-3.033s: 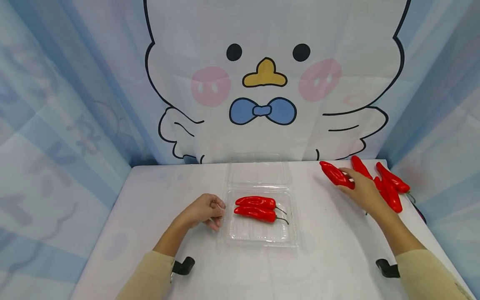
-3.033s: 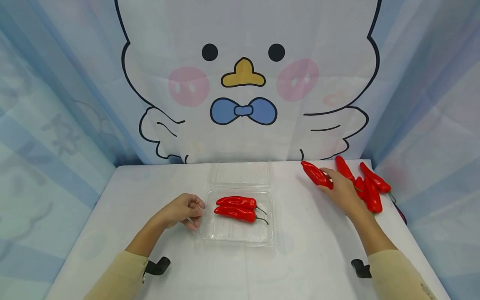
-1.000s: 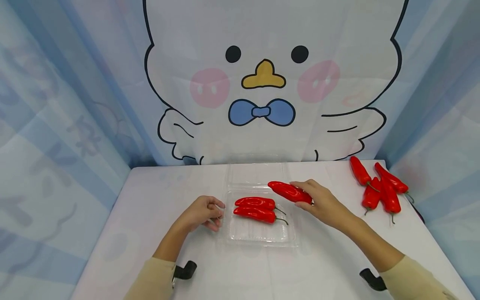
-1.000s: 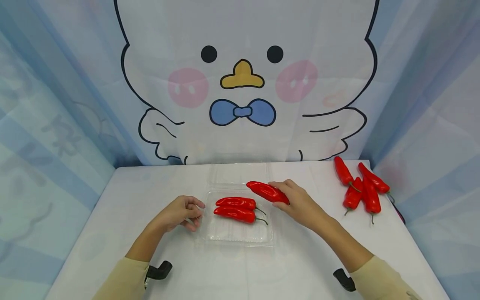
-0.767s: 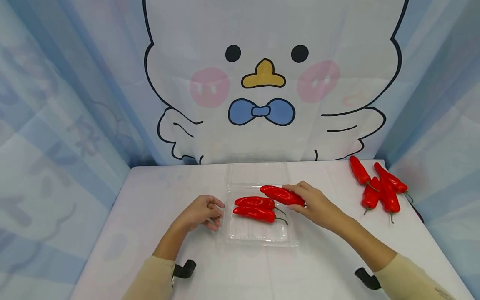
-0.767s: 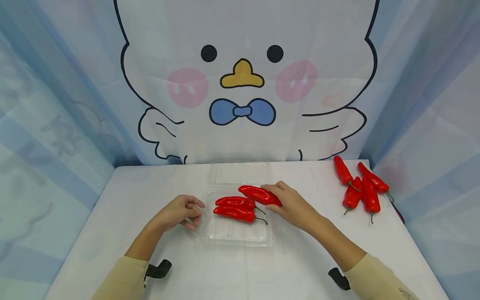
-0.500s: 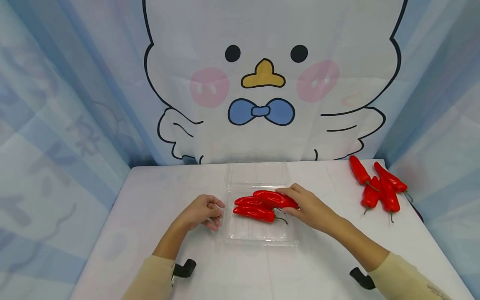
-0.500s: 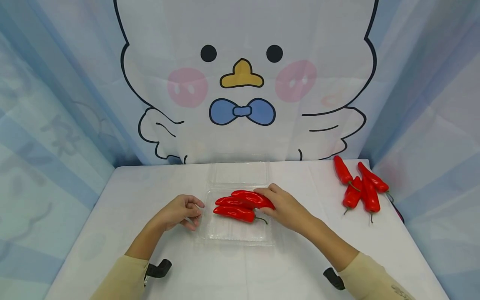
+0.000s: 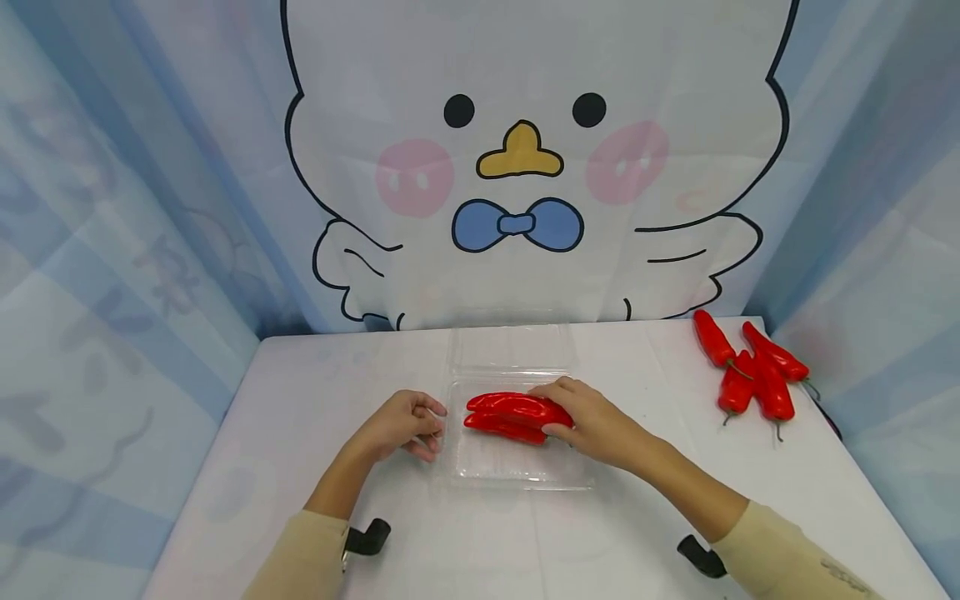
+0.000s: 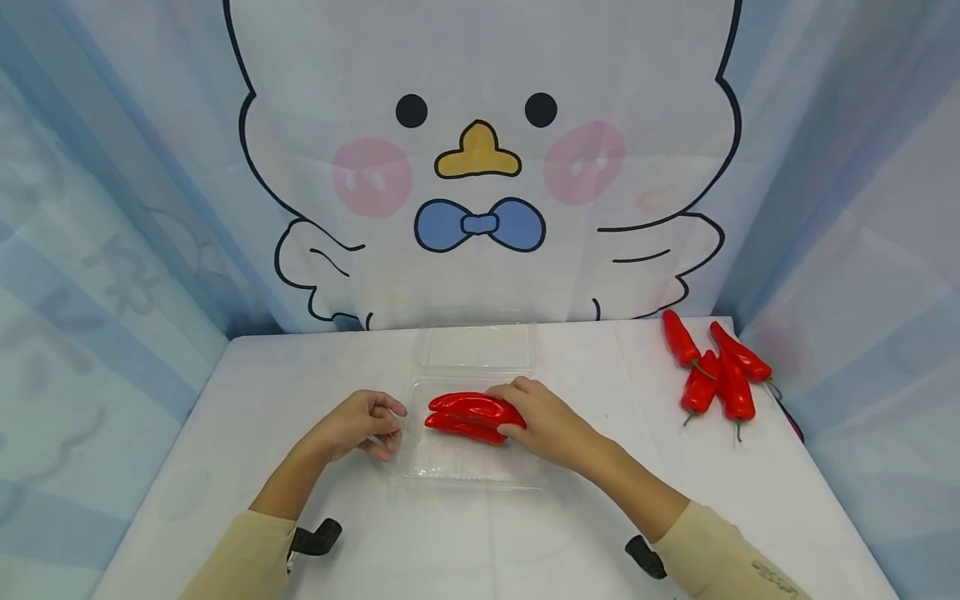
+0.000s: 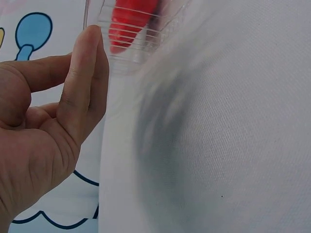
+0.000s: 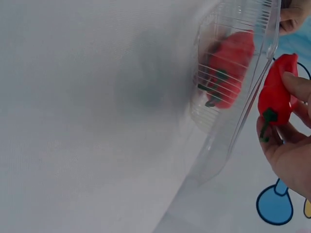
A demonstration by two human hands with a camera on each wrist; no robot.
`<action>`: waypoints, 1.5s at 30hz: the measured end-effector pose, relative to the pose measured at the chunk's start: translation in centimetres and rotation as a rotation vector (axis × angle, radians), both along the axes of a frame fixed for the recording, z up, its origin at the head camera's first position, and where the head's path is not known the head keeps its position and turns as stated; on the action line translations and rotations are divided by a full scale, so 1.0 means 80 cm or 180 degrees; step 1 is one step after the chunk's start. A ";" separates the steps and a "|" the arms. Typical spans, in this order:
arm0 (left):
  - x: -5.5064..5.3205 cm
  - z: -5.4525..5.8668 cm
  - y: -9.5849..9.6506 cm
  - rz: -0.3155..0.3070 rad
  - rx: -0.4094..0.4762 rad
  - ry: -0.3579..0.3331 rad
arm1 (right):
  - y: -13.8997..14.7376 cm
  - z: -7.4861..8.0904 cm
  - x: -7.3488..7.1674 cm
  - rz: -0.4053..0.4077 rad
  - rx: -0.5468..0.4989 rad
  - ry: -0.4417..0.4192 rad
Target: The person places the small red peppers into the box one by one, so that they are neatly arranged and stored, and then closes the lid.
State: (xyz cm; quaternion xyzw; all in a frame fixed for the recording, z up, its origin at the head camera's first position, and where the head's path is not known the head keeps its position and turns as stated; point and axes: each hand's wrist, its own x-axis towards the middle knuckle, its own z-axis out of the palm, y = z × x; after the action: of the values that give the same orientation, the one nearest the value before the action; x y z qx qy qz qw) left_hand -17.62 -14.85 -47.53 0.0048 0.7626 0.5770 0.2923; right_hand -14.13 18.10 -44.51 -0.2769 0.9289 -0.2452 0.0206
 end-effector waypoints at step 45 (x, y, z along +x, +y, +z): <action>0.002 0.000 0.000 -0.0020 0.0062 0.0027 | -0.040 -0.023 0.006 0.0191 0.0223 -0.0273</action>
State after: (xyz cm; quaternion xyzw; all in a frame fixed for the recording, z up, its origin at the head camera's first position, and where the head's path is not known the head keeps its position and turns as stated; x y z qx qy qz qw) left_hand -17.44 -14.85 -47.55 0.0124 0.7582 0.5835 0.2908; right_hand -13.62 14.87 -46.37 -0.2930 0.9264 -0.2235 0.0774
